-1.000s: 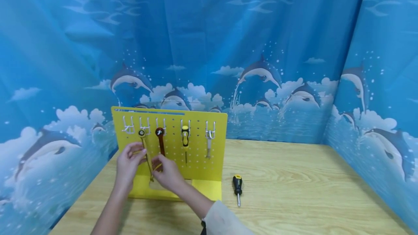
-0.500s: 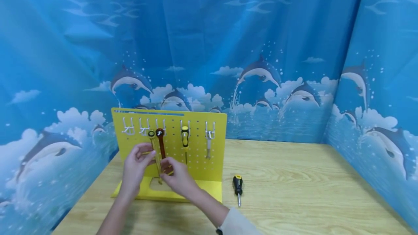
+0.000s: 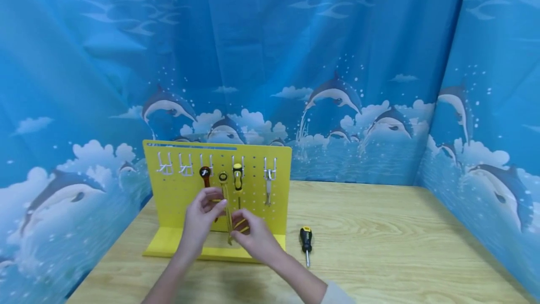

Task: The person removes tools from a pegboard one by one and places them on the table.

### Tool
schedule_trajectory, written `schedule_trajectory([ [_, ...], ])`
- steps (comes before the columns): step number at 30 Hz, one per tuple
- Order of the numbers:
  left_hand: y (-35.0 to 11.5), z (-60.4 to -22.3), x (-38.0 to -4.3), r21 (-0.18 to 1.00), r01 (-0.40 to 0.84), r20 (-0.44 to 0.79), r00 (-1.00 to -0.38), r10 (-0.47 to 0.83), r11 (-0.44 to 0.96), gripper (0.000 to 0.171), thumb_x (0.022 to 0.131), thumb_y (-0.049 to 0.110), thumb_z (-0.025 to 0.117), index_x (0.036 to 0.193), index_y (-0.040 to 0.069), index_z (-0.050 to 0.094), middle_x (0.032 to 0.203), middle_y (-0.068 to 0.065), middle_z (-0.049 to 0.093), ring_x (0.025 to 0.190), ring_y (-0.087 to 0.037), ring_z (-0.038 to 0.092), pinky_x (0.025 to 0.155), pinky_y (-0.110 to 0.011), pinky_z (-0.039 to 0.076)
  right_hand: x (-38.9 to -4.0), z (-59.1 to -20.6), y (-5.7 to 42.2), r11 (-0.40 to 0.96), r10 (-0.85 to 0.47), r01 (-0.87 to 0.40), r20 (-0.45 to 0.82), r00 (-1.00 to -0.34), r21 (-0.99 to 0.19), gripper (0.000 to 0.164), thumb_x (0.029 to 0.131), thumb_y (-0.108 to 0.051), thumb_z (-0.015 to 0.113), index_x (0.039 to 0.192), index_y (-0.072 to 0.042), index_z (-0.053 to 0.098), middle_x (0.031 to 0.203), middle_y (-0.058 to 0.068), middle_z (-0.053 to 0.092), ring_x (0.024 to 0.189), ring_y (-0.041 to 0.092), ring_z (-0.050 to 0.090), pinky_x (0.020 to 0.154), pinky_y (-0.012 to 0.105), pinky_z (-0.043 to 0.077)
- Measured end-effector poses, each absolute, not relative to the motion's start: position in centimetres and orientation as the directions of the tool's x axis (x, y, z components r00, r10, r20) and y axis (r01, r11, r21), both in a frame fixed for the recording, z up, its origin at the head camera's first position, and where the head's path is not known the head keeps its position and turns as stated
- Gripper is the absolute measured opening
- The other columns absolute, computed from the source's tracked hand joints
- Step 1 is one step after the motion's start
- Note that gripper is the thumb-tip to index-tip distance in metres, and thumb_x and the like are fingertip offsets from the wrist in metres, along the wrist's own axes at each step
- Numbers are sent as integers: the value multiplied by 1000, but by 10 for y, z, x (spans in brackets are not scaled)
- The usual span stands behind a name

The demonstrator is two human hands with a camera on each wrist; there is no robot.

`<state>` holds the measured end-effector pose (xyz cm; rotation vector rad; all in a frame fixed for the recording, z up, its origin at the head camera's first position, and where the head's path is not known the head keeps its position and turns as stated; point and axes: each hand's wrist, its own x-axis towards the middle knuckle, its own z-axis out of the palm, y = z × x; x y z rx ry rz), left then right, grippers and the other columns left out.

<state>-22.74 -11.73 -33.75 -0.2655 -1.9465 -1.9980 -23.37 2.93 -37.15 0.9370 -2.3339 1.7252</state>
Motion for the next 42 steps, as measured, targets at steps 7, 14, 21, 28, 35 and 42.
schedule_trajectory([
  [7,-95,-341,-227,923,383,382,-923,-38,-44,27,83,-8,59,109,-9,51,104,-25,55,83,-21,58,73,-31,54,-214,-358,54,216,-401,-533,423,-812,-818,22,79,12,60,99,5,55,87,14,60,79,27,60,70,25,53],
  [14,-76,-349,-230,918,390,392,-919,23,-64,26,82,-6,62,107,-5,53,103,-26,56,83,-23,58,73,-32,54,-218,-376,77,226,-386,-527,422,-821,-819,24,80,7,62,102,1,56,89,6,60,80,21,60,70,27,53],
  [21,-59,-354,-230,911,408,412,-908,73,-64,26,84,-3,62,107,-6,53,103,-25,56,85,-23,57,74,-31,53,-217,-382,95,248,-367,-497,395,-842,-831,24,81,8,62,103,2,56,89,8,59,79,23,61,67,28,54],
  [28,-40,-358,-233,908,403,415,-902,121,-110,27,84,-4,61,108,-8,51,103,-25,55,85,-23,56,74,-32,54,-207,-376,112,242,-339,-475,386,-858,-846,24,79,13,60,101,7,54,88,14,59,76,26,61,66,28,54],
  [35,-21,-362,-237,916,375,394,-906,153,-140,26,85,-3,61,108,-8,52,103,-23,55,86,-25,56,73,-32,54,-214,-396,132,195,-313,-457,386,-868,-868,26,80,10,62,104,6,54,89,12,60,77,22,60,68,27,54],
  [42,-3,-366,-242,918,362,388,-903,186,-162,27,85,-2,61,110,-7,52,101,-17,57,86,-25,57,72,-32,54,-211,-398,150,241,-277,-444,378,-884,-863,26,79,9,63,103,5,54,87,10,59,77,15,58,69,25,53],
])
